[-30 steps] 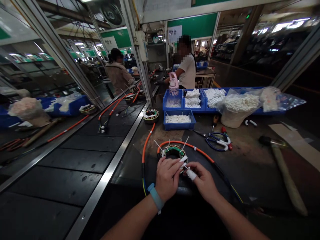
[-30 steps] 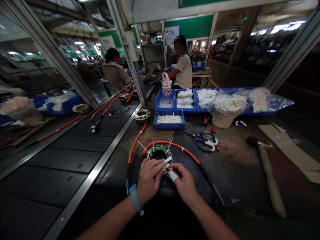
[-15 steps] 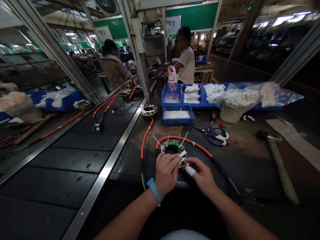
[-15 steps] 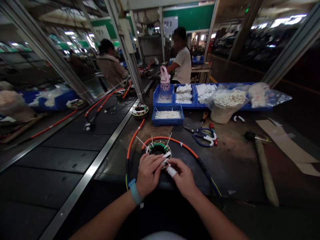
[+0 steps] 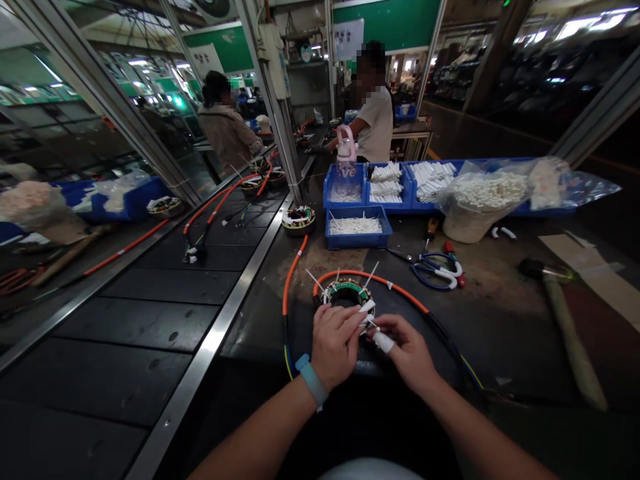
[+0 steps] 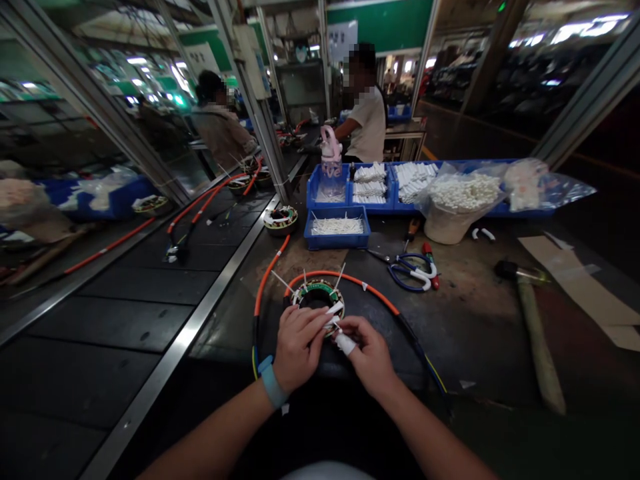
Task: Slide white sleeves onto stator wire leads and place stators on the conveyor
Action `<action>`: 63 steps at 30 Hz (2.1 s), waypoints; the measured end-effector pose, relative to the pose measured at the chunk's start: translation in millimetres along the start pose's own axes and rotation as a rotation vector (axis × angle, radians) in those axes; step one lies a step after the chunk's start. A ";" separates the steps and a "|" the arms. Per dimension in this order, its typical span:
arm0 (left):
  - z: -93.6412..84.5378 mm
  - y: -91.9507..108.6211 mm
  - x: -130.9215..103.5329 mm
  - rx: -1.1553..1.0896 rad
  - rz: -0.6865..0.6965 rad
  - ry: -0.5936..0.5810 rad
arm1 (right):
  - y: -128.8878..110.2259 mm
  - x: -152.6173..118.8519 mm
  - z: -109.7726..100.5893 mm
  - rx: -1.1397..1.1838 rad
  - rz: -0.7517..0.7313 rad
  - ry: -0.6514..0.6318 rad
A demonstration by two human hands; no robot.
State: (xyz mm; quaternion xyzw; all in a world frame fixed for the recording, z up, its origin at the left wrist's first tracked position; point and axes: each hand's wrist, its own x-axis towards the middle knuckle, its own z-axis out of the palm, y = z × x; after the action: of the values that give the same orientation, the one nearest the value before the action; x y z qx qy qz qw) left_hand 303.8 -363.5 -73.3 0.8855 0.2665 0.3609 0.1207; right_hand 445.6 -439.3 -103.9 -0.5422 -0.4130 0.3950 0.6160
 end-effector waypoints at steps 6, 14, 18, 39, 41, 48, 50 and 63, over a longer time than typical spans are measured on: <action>-0.7 0.7 1.0 -0.001 -0.003 -0.001 | -4.7 14.6 7.0 0.150 0.145 0.001; 0.7 0.1 0.3 0.006 0.005 0.015 | -11.7 19.4 10.5 0.270 0.252 0.006; 0.2 0.6 0.6 -0.010 -0.001 0.018 | -8.4 6.0 5.1 0.282 0.180 0.017; 1.4 -0.7 -0.2 -0.019 0.003 0.018 | -11.2 13.9 3.5 0.294 0.242 -0.018; 1.9 -1.2 -0.5 -0.015 0.004 0.016 | -11.4 11.7 2.9 0.298 0.224 -0.010; 3.0 -2.1 -0.4 -0.019 0.007 0.023 | -9.4 10.5 0.6 0.281 0.284 0.001; 2.9 -2.2 -0.2 -0.017 0.006 0.021 | -9.9 12.2 0.8 0.293 0.287 -0.011; 2.7 -1.1 0.7 -0.007 0.005 0.023 | -7.3 23.1 5.0 0.138 0.301 -0.046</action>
State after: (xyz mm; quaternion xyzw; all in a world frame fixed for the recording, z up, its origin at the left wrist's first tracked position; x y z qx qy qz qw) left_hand 305.7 -362.3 -75.2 0.8815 0.2643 0.3723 0.1199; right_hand 449.2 -416.7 -94.4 -0.5452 -0.3130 0.5225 0.5760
